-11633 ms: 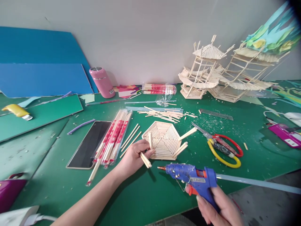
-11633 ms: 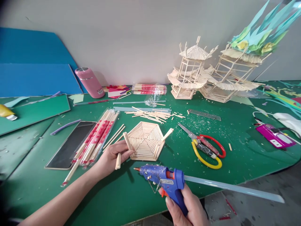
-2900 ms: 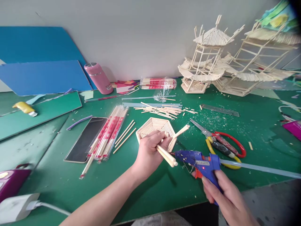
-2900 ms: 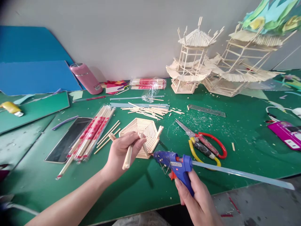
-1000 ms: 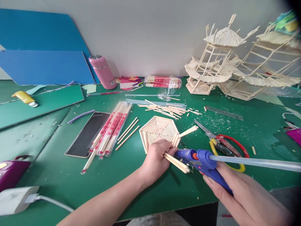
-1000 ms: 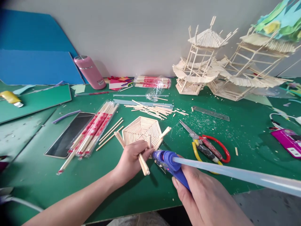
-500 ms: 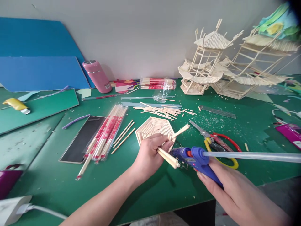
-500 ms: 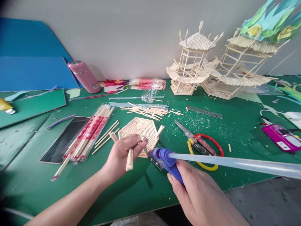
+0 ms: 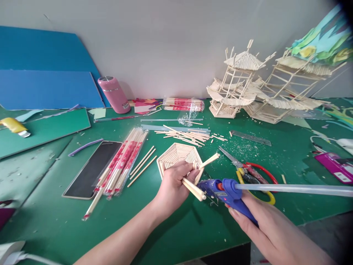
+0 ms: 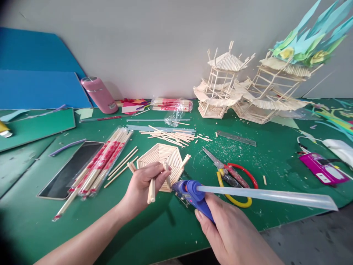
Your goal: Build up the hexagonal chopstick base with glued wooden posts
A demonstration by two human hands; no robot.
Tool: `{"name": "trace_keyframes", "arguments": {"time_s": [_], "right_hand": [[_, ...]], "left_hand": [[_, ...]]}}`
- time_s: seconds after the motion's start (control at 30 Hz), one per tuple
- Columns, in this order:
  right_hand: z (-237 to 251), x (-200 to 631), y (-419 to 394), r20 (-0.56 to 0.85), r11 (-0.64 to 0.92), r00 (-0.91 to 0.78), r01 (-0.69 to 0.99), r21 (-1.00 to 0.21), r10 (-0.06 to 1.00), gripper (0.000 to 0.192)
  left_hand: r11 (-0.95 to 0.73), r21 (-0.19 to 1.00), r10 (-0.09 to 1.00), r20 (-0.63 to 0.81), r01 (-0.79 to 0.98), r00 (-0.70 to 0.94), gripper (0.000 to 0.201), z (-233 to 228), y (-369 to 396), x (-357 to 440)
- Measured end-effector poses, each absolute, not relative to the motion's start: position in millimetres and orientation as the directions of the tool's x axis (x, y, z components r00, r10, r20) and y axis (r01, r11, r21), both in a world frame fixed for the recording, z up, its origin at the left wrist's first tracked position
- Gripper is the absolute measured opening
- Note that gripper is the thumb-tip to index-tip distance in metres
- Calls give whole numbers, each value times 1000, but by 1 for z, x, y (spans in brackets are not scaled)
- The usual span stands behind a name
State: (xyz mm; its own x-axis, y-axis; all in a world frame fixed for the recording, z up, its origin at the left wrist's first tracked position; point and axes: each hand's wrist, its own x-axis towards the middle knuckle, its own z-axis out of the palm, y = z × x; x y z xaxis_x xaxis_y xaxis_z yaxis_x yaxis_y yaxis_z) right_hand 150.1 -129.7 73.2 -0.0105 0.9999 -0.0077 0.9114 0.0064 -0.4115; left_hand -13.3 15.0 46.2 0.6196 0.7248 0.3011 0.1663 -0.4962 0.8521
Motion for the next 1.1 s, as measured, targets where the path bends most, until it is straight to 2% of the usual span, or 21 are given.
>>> {"name": "trace_keyframes", "arguments": {"time_s": [0.4,0.7,1.1], "right_hand": [[69,156,-130,-42,-97,89,844,-528,995,39],[70,151,-127,-105,-131,93,880,-456,990,39],[60,161,-142,-161,-181,123,890,-419,979,43]], "left_hand": [[-499,852,725,311,158,615,20,43,15,-13],[-477,860,735,280,178,617,25,46,15,-13],[-508,835,735,293,210,612,22,45,14,-12]]}}
